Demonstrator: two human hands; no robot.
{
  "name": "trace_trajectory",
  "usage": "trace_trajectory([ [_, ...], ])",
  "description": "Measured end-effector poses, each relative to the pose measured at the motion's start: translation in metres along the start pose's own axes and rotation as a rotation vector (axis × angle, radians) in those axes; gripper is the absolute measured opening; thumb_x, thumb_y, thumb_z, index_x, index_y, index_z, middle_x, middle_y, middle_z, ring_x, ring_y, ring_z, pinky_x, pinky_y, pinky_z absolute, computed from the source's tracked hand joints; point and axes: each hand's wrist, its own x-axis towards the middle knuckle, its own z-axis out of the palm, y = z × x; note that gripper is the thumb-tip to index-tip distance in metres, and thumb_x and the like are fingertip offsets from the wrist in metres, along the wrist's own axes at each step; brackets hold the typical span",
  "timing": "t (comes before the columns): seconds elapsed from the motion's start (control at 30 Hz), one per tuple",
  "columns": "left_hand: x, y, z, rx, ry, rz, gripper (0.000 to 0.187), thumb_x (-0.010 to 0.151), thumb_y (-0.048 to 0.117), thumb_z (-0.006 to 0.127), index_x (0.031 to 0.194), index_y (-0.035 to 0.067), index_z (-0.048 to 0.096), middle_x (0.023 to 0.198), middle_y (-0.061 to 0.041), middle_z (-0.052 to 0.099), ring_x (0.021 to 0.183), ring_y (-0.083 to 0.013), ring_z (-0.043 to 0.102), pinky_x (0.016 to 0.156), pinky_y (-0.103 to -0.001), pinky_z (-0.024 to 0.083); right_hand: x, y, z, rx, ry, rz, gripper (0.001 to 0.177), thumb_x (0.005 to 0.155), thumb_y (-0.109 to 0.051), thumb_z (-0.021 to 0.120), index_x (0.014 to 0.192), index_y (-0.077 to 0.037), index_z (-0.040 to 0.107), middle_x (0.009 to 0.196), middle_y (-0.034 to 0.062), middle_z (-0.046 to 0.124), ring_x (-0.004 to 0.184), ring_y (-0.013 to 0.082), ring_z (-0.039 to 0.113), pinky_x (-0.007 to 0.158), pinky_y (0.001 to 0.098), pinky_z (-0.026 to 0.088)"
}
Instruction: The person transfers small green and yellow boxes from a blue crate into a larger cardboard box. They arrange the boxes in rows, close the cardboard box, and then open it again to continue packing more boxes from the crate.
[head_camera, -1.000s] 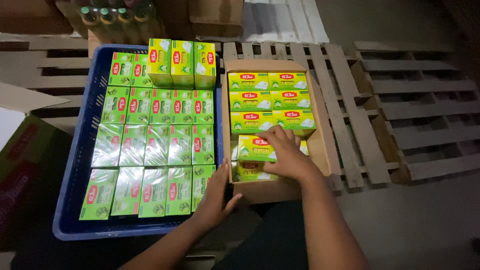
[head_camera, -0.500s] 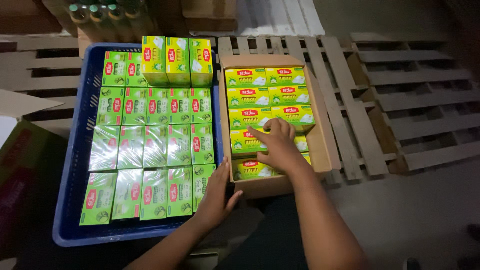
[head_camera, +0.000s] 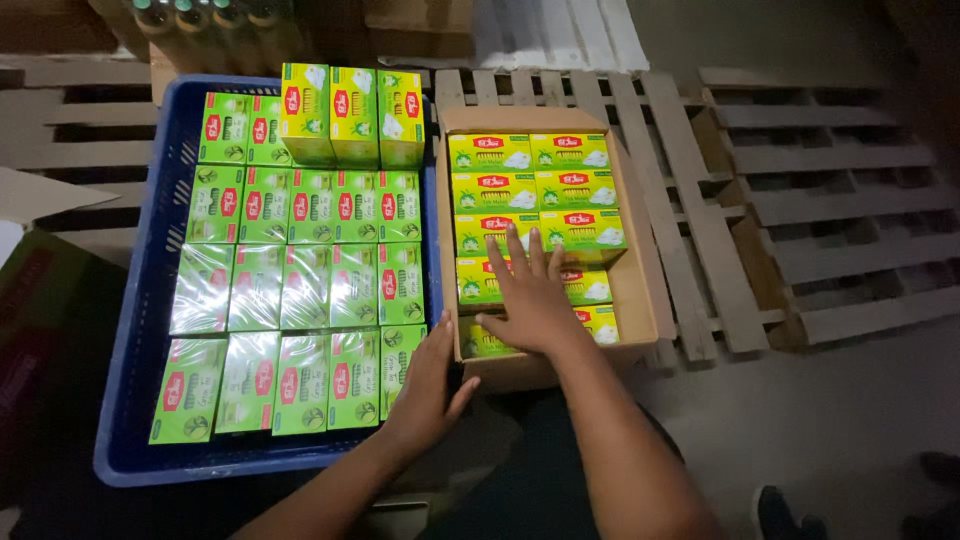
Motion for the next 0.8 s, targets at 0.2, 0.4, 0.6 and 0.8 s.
trace_trajectory([
  [0.2, -0.003, -0.019, 0.013, 0.035, 0.015, 0.026, 0.094, 0.094, 0.028, 0.074, 0.161, 0.001, 0.014, 0.170, -0.024, 0.019, 0.156, -0.0386, 0.027, 0.125, -0.048, 0.025, -0.008, 0.020, -0.014, 0.370, 0.092, 0.147, 0.077, 0.099, -0.035, 0.056, 0.165, -0.021, 0.017, 0.175, 0.0102, 0.005, 0.158, 0.0455, -0.005, 0.120, 0.0700, 0.000],
  [0.4, 0.005, 0.008, -0.008, -0.017, -0.110, -0.186, 0.092, 0.094, 0.031, 0.073, 0.162, 0.006, 0.016, 0.171, -0.016, 0.020, 0.155, -0.0354, 0.024, 0.123, -0.053, 0.026, -0.022, 0.019, -0.048, 0.454, 0.005, 0.450, 0.078, 0.103, -0.051, 0.040, 0.167, -0.021, 0.008, 0.175, 0.0048, -0.009, 0.156, 0.0407, -0.024, 0.118, 0.0730, 0.000],
  [0.6, -0.002, -0.012, 0.010, -0.005, 0.027, -0.016, 0.092, 0.094, 0.025, 0.073, 0.161, 0.002, 0.015, 0.169, -0.023, 0.022, 0.154, -0.0387, 0.030, 0.124, -0.048, 0.027, 0.002, 0.029, 0.000, 0.361, -0.055, 0.424, 0.085, 0.105, -0.055, 0.035, 0.166, -0.016, -0.009, 0.169, 0.0092, -0.031, 0.146, 0.0480, -0.038, 0.118, 0.0751, -0.001],
  [0.8, 0.002, 0.003, -0.009, -0.066, -0.100, -0.145, 0.094, 0.094, 0.030, 0.074, 0.162, 0.007, 0.014, 0.172, -0.016, 0.017, 0.157, -0.0358, 0.022, 0.123, -0.055, 0.025, -0.009, 0.024, -0.027, 0.384, -0.092, 0.439, 0.084, 0.102, -0.058, 0.033, 0.167, -0.019, -0.005, 0.173, 0.0075, -0.024, 0.151, 0.0441, -0.034, 0.119, 0.0730, 0.001],
])
